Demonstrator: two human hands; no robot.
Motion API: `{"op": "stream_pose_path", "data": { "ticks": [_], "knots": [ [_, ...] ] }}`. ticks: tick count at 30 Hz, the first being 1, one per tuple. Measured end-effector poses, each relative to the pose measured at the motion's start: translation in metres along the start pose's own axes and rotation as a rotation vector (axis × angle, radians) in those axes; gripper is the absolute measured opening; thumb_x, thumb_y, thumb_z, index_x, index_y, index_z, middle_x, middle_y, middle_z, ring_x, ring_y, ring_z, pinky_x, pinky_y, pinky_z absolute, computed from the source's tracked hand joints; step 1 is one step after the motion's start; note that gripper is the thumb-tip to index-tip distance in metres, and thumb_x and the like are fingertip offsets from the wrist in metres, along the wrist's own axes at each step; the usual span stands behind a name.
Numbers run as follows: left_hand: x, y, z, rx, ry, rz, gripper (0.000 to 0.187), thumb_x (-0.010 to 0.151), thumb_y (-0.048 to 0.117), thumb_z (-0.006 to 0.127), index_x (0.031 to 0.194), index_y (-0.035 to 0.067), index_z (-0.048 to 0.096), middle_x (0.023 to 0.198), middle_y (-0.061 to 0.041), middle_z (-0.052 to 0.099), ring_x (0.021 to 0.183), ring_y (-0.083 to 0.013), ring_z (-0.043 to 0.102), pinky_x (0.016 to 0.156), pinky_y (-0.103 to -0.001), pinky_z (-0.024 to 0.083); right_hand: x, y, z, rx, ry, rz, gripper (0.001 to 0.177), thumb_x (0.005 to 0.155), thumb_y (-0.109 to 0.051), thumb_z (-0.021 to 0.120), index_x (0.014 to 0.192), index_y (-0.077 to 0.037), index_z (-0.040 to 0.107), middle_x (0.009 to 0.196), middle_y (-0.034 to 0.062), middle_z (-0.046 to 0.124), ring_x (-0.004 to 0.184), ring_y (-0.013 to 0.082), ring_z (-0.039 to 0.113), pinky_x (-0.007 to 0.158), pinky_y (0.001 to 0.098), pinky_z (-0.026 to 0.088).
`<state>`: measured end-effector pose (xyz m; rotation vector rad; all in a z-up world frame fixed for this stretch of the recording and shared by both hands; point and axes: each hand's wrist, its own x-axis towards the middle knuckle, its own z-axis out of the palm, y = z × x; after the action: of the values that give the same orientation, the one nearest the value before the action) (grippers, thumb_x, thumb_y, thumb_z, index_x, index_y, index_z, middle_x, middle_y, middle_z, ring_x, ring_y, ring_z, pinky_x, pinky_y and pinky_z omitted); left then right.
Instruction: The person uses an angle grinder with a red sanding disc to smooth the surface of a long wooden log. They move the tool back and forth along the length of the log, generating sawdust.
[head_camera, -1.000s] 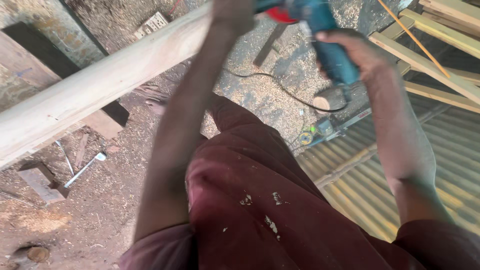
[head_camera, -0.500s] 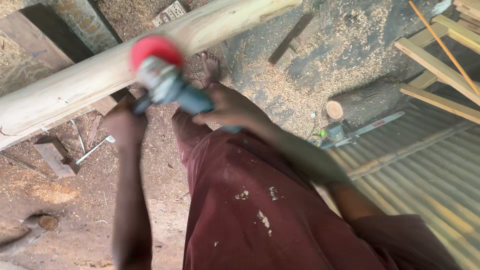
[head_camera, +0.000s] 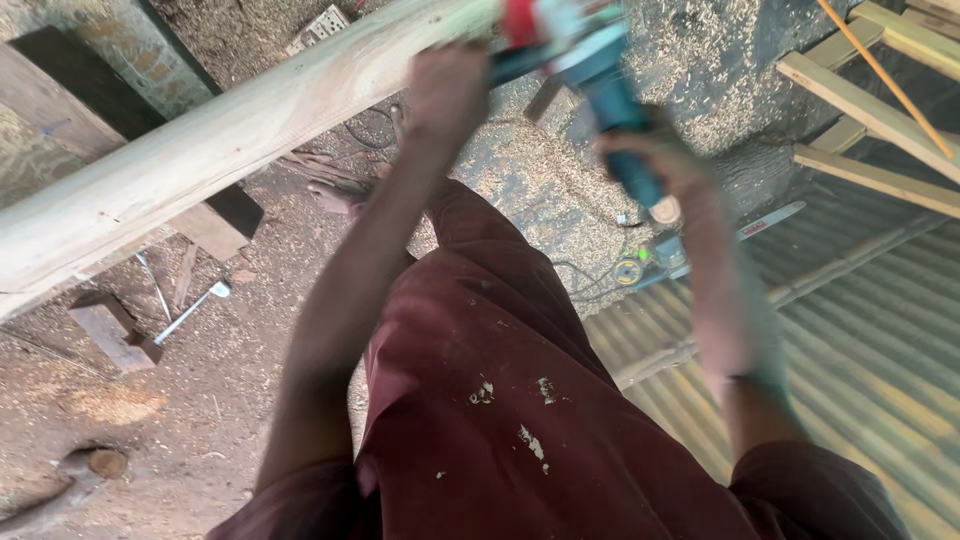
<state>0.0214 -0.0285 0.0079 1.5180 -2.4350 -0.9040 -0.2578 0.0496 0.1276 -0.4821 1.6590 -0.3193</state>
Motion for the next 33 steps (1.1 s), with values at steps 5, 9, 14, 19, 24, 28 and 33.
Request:
{"op": "stream_pose_path", "data": {
  "ticks": [5, 9, 14, 19, 24, 28, 33],
  "knots": [
    [0.046, 0.050, 0.014, 0.062, 0.280, 0.119, 0.006, 0.076, 0.010, 0.072, 0.082, 0.008, 0.071, 0.077, -0.013, 0.073, 0.069, -0.0271, 0.073, 0.064, -0.041, 0.057, 0.014, 0.013, -0.052, 0.121, -0.069, -0.109, 0.061, 0.085, -0.015, 0.083, 0.130, 0.008, 0.048, 0.097, 0.0160, 0.066, 0.079, 0.0220, 0.071, 0.066, 0.0364, 0.063],
    [-0.037, -0.001, 0.003, 0.001, 0.122, -0.045, 0.008, 0.086, 0.003, 0.068, 0.090, 0.009, 0.071, 0.079, -0.011, 0.071, 0.068, -0.0280, 0.071, 0.061, -0.043, 0.055, 0.025, 0.041, 0.005, -0.125, -0.088, -0.057, 0.063, 0.081, -0.018, 0.083, 0.137, -0.010, 0.055, 0.099, 0.0051, 0.070, 0.077, 0.0119, 0.070, 0.069, 0.0295, 0.063],
    [-0.212, -0.096, -0.022, 0.166, 0.238, -0.338, 0.009, 0.092, 0.009, 0.074, 0.084, 0.010, 0.069, 0.071, -0.008, 0.064, 0.055, -0.0221, 0.060, 0.049, -0.039, 0.046, 0.019, 0.041, 0.162, -0.312, -0.467, -0.504, 0.057, 0.077, -0.028, 0.087, 0.125, -0.007, 0.064, 0.109, 0.0087, 0.075, 0.099, 0.0191, 0.072, 0.091, 0.0377, 0.058],
    [-0.288, -0.128, -0.018, 0.061, 0.418, -0.452, 0.006, 0.095, 0.008, 0.076, 0.092, 0.007, 0.070, 0.077, -0.008, 0.069, 0.061, -0.0195, 0.066, 0.058, -0.034, 0.054, 0.003, 0.020, 0.230, -0.692, -0.541, -0.233, 0.067, 0.078, -0.038, 0.081, 0.132, -0.006, 0.059, 0.098, 0.0139, 0.076, 0.084, 0.0235, 0.076, 0.085, 0.0361, 0.060],
    [-0.202, -0.088, 0.002, 0.010, 0.391, -0.280, 0.018, 0.076, 0.021, 0.084, 0.082, 0.010, 0.071, 0.073, -0.010, 0.067, 0.060, -0.0254, 0.066, 0.053, -0.039, 0.052, 0.017, 0.037, 0.146, -0.304, -0.468, -0.557, 0.061, 0.081, -0.027, 0.085, 0.131, -0.001, 0.063, 0.116, 0.0127, 0.074, 0.105, 0.0225, 0.071, 0.096, 0.0375, 0.057],
    [-0.074, -0.028, 0.015, 0.045, 0.163, -0.107, 0.012, 0.086, 0.014, 0.077, 0.087, 0.008, 0.067, 0.074, -0.007, 0.067, 0.060, -0.0247, 0.067, 0.054, -0.040, 0.054, 0.030, 0.041, 0.042, -0.124, -0.243, -0.255, 0.046, 0.082, -0.022, 0.080, 0.119, -0.003, 0.062, 0.087, 0.0020, 0.066, 0.071, 0.0129, 0.067, 0.063, 0.0305, 0.058],
    [0.037, 0.047, 0.026, 0.140, 0.166, -0.021, 0.011, 0.078, 0.009, 0.072, 0.089, 0.009, 0.072, 0.078, -0.010, 0.073, 0.061, -0.0197, 0.070, 0.057, -0.037, 0.058, 0.026, 0.024, -0.044, 0.082, -0.022, -0.124, 0.075, 0.076, -0.015, 0.087, 0.138, 0.003, 0.048, 0.095, 0.0102, 0.068, 0.076, 0.0185, 0.070, 0.070, 0.0354, 0.064]
  ]
}}
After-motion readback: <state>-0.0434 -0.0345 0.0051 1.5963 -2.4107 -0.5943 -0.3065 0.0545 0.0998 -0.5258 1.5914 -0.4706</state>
